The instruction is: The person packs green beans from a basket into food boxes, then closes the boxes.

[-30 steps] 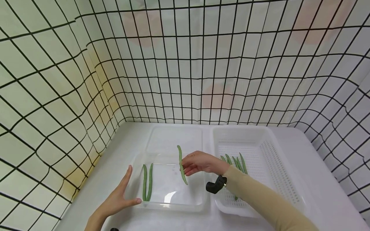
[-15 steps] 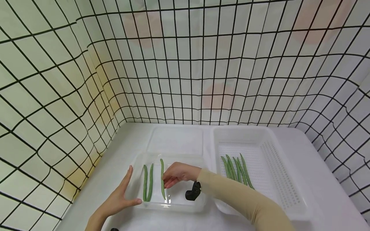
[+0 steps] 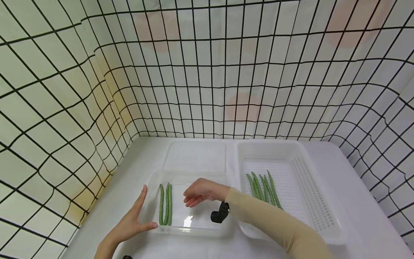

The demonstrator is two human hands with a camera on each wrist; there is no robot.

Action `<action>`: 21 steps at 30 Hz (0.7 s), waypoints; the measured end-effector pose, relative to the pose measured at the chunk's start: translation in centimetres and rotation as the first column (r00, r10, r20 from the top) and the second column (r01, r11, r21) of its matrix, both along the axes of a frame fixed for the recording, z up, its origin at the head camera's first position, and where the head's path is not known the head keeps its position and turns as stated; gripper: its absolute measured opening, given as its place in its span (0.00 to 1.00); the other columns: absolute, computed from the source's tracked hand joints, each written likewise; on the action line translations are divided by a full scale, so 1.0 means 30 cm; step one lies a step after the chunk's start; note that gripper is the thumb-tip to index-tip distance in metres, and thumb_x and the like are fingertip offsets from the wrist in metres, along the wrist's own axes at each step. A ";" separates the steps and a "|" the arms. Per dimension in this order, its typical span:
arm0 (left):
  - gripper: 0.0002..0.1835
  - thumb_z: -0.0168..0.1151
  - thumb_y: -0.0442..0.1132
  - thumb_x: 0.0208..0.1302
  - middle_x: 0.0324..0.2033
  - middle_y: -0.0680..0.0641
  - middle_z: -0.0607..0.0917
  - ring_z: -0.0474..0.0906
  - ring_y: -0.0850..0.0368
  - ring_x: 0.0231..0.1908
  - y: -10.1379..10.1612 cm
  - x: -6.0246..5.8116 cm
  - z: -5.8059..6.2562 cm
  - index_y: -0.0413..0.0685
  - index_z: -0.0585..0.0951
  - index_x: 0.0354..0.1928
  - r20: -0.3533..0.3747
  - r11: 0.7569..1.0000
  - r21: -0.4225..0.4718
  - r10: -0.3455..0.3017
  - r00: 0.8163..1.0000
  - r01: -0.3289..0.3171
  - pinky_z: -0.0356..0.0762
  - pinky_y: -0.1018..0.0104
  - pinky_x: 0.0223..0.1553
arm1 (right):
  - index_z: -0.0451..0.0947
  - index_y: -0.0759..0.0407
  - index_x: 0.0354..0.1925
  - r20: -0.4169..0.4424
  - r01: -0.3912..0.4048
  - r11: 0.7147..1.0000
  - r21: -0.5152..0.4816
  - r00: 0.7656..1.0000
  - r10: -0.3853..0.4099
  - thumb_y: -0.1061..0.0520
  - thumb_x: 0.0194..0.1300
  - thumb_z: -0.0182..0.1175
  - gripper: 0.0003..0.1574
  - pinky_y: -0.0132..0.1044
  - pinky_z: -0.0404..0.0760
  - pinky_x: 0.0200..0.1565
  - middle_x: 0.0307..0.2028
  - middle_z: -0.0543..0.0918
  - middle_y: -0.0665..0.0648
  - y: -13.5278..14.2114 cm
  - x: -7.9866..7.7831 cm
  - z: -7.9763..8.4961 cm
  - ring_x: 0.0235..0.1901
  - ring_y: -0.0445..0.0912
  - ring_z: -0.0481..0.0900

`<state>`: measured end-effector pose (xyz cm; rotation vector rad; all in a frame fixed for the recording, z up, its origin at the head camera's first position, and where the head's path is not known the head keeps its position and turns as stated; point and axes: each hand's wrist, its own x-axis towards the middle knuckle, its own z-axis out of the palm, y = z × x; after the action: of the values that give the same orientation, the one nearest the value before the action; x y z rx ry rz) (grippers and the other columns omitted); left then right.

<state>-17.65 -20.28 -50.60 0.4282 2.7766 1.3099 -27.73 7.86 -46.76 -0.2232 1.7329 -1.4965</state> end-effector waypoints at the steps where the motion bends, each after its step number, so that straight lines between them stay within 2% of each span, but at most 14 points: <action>1: 0.68 0.77 0.55 0.42 0.73 0.47 0.40 0.40 0.43 0.70 0.000 0.000 0.000 0.59 0.36 0.75 -0.003 1.000 0.001 -0.002 1.000 0.002 0.47 0.39 0.63 | 0.73 0.79 0.49 -0.005 0.001 1.000 -0.011 1.000 -0.001 0.63 0.65 0.58 0.20 0.42 0.83 0.37 0.33 0.84 0.64 0.011 -0.002 0.007 0.29 0.49 0.84; 7: 0.69 0.77 0.57 0.41 0.73 0.49 0.39 0.38 0.45 0.70 -0.003 0.002 0.000 0.63 0.35 0.75 0.027 1.000 0.007 0.000 1.000 -0.001 0.46 0.39 0.63 | 0.77 0.74 0.47 -0.017 0.025 0.997 -0.071 1.000 -0.026 0.61 0.66 0.58 0.17 0.43 0.82 0.40 0.37 0.83 0.66 0.091 -0.022 0.046 0.32 0.51 0.84; 12: 0.69 0.77 0.56 0.41 0.73 0.50 0.38 0.38 0.45 0.70 -0.001 0.002 -0.002 0.65 0.34 0.74 0.050 1.000 0.017 -0.005 0.999 0.004 0.45 0.37 0.63 | 0.76 0.72 0.50 -0.046 0.064 0.993 -0.101 0.997 -0.068 0.59 0.68 0.56 0.18 0.43 0.81 0.41 0.38 0.82 0.64 0.190 -0.041 0.086 0.35 0.51 0.84; 17: 0.69 0.77 0.55 0.41 0.73 0.50 0.38 0.37 0.45 0.70 -0.001 0.000 -0.003 0.65 0.34 0.74 0.050 1.000 0.020 -0.007 0.999 0.006 0.46 0.37 0.63 | 0.76 0.71 0.47 -0.096 0.135 0.987 -0.082 0.985 -0.143 0.51 0.68 0.58 0.22 0.42 0.81 0.41 0.37 0.82 0.62 0.321 -0.064 0.127 0.36 0.50 0.83; 21: 0.69 0.77 0.55 0.41 0.73 0.50 0.39 0.38 0.46 0.70 -0.003 -0.001 -0.002 0.64 0.34 0.74 0.045 1.000 0.017 -0.004 0.999 0.004 0.46 0.37 0.63 | 0.75 0.71 0.45 -0.150 0.226 0.974 -0.027 0.962 -0.227 0.46 0.67 0.58 0.27 0.42 0.82 0.40 0.36 0.82 0.61 0.442 -0.079 0.140 0.35 0.49 0.83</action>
<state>-17.67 -20.36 -50.67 0.4000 2.7289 1.3263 -30.11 21.12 -42.55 -0.1512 1.9261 -1.6899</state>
